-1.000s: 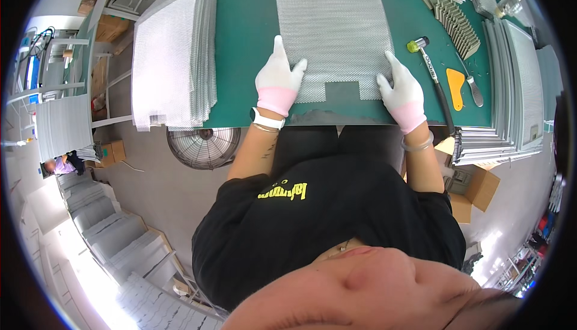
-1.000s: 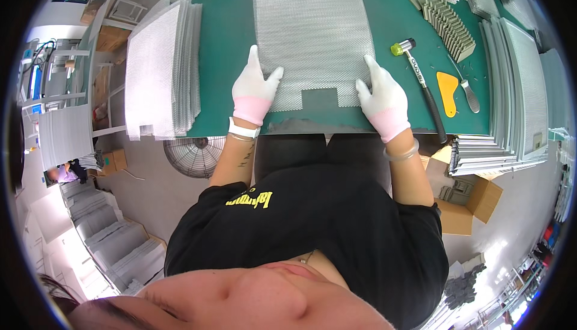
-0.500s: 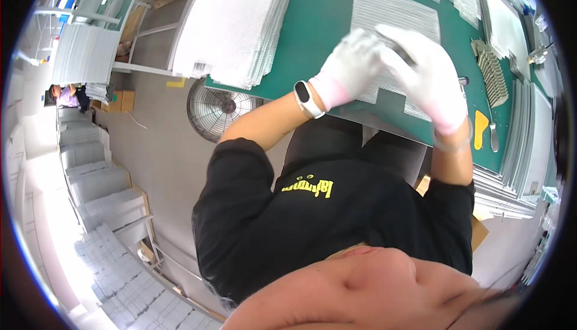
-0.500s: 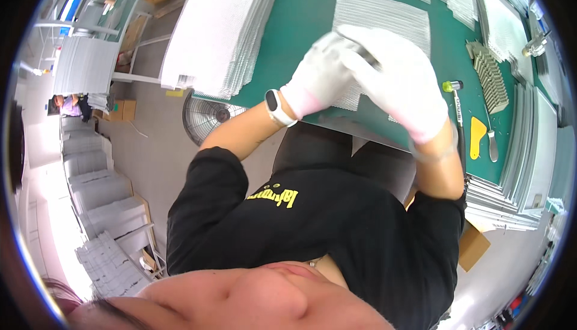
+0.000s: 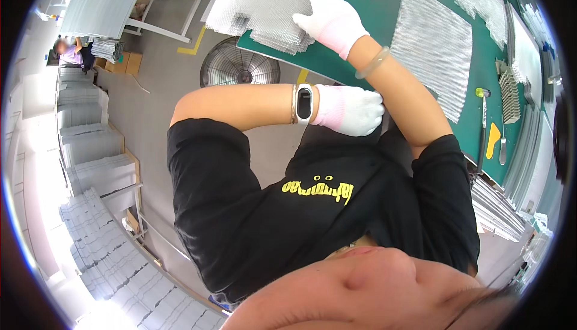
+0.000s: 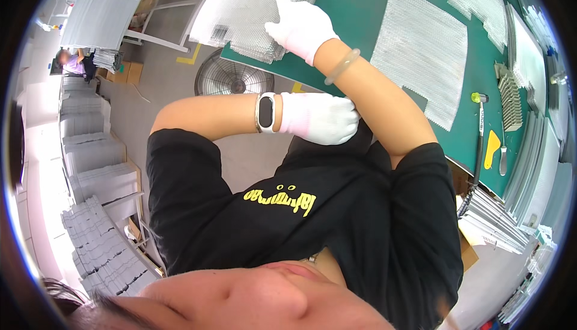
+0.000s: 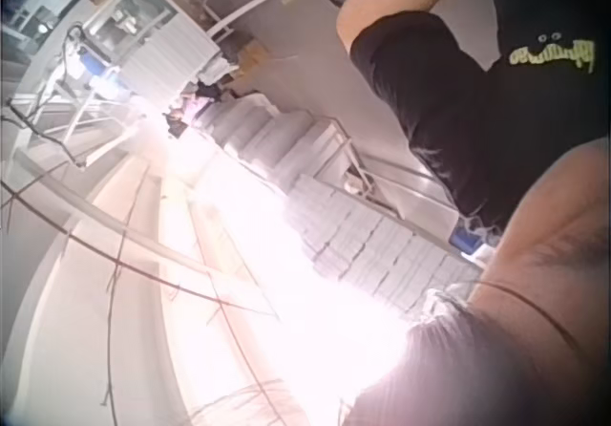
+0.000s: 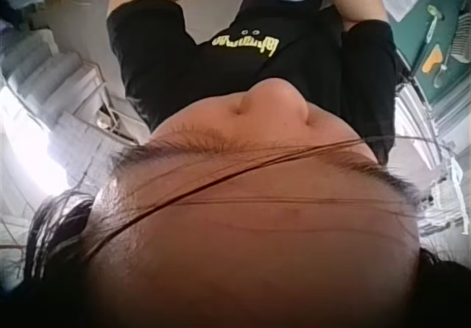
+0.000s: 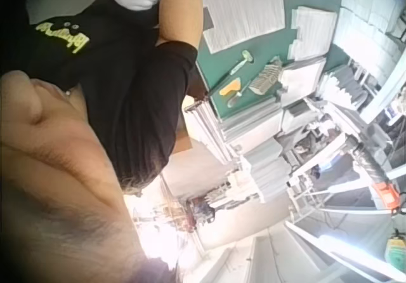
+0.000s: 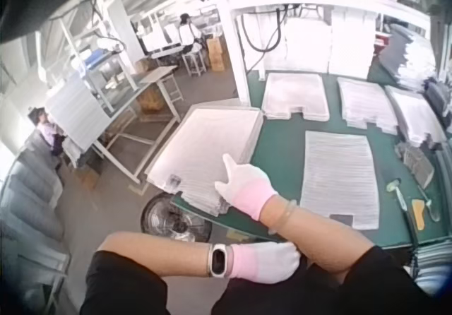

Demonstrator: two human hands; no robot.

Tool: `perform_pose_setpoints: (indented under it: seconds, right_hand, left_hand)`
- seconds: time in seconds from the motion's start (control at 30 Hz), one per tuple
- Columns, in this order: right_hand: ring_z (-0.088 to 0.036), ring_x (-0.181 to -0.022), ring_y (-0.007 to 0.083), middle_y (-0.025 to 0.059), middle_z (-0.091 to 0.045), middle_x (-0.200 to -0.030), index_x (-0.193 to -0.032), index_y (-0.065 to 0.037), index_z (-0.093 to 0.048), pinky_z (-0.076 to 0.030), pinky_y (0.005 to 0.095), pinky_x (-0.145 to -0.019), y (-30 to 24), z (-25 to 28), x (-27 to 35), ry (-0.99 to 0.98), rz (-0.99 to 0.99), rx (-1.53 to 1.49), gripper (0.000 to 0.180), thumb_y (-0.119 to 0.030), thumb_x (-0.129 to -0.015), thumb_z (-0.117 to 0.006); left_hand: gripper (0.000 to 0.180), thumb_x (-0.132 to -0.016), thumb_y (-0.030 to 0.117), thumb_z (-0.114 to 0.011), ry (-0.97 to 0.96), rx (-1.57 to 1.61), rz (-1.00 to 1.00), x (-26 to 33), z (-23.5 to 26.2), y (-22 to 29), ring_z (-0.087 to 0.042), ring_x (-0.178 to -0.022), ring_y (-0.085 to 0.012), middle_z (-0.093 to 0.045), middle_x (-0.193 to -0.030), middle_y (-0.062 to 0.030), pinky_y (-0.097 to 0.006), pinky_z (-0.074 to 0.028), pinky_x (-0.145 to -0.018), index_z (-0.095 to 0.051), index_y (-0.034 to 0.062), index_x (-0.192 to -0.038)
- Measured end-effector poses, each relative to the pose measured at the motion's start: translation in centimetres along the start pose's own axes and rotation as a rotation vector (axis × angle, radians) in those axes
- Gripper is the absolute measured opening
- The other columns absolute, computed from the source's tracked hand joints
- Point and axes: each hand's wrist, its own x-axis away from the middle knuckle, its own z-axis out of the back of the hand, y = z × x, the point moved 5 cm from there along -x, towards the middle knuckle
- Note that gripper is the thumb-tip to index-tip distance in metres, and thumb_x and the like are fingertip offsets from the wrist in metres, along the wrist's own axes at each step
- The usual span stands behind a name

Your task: The person assembles air filters by placing a mesh sheet onto a green workbench, inserting a small rectangular component into a slot, and fitting a metal frame around the mesh. They then use a handheld power tool to secure the frame to the mesh. The process is repeated for multiple units.

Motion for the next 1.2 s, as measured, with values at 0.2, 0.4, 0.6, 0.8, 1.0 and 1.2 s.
perform_pose_setpoints:
  seconds: [0.2,0.4,0.6,0.8,1.0,1.2]
  right_hand:
    - [-0.073,-0.085,0.0311,0.0201,-0.074,-0.089,-0.136,0.001,-0.059,-0.057,0.0382,-0.082,-0.4,1.4,0.8,0.195,0.062,-0.03,0.06,-0.032,-0.087,-0.072]
    - [-0.072,-0.084,0.029,0.0156,-0.075,-0.091,-0.132,0.001,-0.062,-0.057,0.0366,-0.084,1.3,3.0,0.7,0.221,-0.034,-0.485,0.064,-0.036,-0.082,-0.076]
    - [-0.067,-0.072,0.0105,0.0074,-0.07,-0.087,-0.142,-0.002,-0.056,-0.053,0.0241,-0.063,4.2,1.9,1.7,0.217,-0.329,-1.02,0.062,-0.016,-0.086,-0.078]
    - [-0.06,-0.073,0.0106,0.0032,-0.065,-0.092,-0.146,-0.005,-0.054,-0.051,0.0241,-0.067,6.9,0.4,0.8,0.061,-0.338,-1.197,0.06,-0.011,-0.089,-0.073]
    - [-0.059,-0.102,0.0143,0.006,-0.063,-0.116,-0.148,-0.007,-0.052,-0.049,0.0306,-0.091,6.6,0.7,-1.6,-0.068,-0.064,-1.115,0.058,-0.01,-0.092,-0.068]
    - [-0.068,-0.103,0.0195,0.0098,-0.066,-0.126,-0.142,0.001,-0.052,-0.056,0.0308,-0.087,5.2,7.5,-0.2,0.052,0.097,-1.422,0.05,-0.001,-0.093,-0.062]
  left_hand:
    - [0.014,-0.081,0.016,-0.064,-0.033,0.032,-0.018,0.3,-0.4,0.6,-0.063,-0.079,-0.0234,-0.067,-0.076,-0.005,-0.033,-0.054,-0.073,-0.071,0.0081,-0.072]
    - [0.013,-0.081,0.015,-0.063,-0.027,-0.04,-0.04,0.4,-1.0,1.1,-0.061,-0.079,-0.0231,-0.064,-0.075,-0.0056,-0.035,-0.05,-0.078,-0.067,0.007,-0.072]
    - [0.011,-0.081,0.015,-0.063,-0.052,-0.087,-0.042,0.6,-1.2,1.2,-0.06,-0.079,-0.022,-0.063,-0.076,-0.0036,-0.035,-0.049,-0.079,-0.066,0.0084,-0.073]
    - [0.011,-0.082,0.015,-0.063,-0.034,-0.032,-0.025,0.0,-1.6,0.8,-0.06,-0.078,-0.0214,-0.063,-0.076,-0.0031,-0.034,-0.049,-0.077,-0.067,0.0086,-0.074]
    - [0.013,-0.083,0.015,-0.062,-0.076,-0.014,-0.025,-1.2,-1.4,0.3,-0.06,-0.077,-0.0205,-0.062,-0.074,-0.0034,-0.033,-0.049,-0.077,-0.068,0.008,-0.074]
    - [0.013,-0.083,0.015,-0.062,-0.12,0.008,0.01,-1.2,-2.1,0.0,-0.06,-0.079,-0.0205,-0.062,-0.074,-0.0029,-0.033,-0.049,-0.077,-0.067,0.0077,-0.074]
